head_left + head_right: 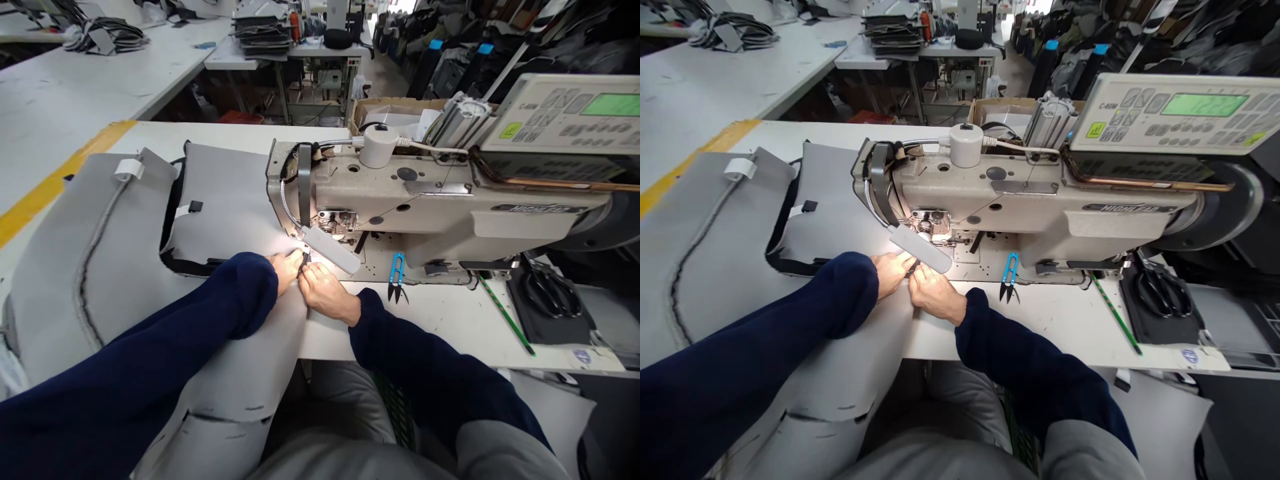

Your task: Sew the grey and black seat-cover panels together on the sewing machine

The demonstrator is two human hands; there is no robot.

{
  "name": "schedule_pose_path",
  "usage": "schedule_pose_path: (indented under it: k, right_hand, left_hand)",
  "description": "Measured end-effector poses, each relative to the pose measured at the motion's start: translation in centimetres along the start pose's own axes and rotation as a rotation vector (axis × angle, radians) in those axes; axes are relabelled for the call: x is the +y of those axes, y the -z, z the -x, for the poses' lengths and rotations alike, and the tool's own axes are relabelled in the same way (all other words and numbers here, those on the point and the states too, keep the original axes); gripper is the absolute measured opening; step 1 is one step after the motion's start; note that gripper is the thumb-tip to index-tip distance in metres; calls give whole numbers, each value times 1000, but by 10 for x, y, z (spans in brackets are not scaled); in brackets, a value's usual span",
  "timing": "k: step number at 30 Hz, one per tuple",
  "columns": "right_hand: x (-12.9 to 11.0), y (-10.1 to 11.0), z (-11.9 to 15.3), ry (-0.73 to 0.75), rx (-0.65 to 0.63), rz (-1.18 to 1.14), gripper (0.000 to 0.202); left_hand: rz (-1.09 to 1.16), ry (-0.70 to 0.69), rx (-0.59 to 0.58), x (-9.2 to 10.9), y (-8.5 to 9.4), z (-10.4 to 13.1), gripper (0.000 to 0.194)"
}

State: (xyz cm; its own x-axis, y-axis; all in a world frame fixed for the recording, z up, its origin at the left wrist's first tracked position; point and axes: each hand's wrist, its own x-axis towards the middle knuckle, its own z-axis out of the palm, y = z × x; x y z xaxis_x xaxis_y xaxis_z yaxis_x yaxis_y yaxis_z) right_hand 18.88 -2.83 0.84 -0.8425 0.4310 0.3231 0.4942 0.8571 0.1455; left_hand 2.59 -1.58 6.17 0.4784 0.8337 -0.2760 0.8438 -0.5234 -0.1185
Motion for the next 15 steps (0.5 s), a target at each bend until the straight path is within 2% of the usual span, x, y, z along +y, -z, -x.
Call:
schedule_pose_path:
  k: [6, 9, 15]
  right_hand:
    - [-4, 1, -6, -20, -67, -4, 31]
    - [-4, -1, -9, -22, -71, 30, 31]
    - [-4, -6, -15, -16, -65, 75, 30]
  left_hand:
    - [-35, 51, -23, -1, 7, -3, 46]
    - [-37, 62, -9, -4, 5, -5, 44]
    - [107, 8, 59, -15, -5, -13, 36]
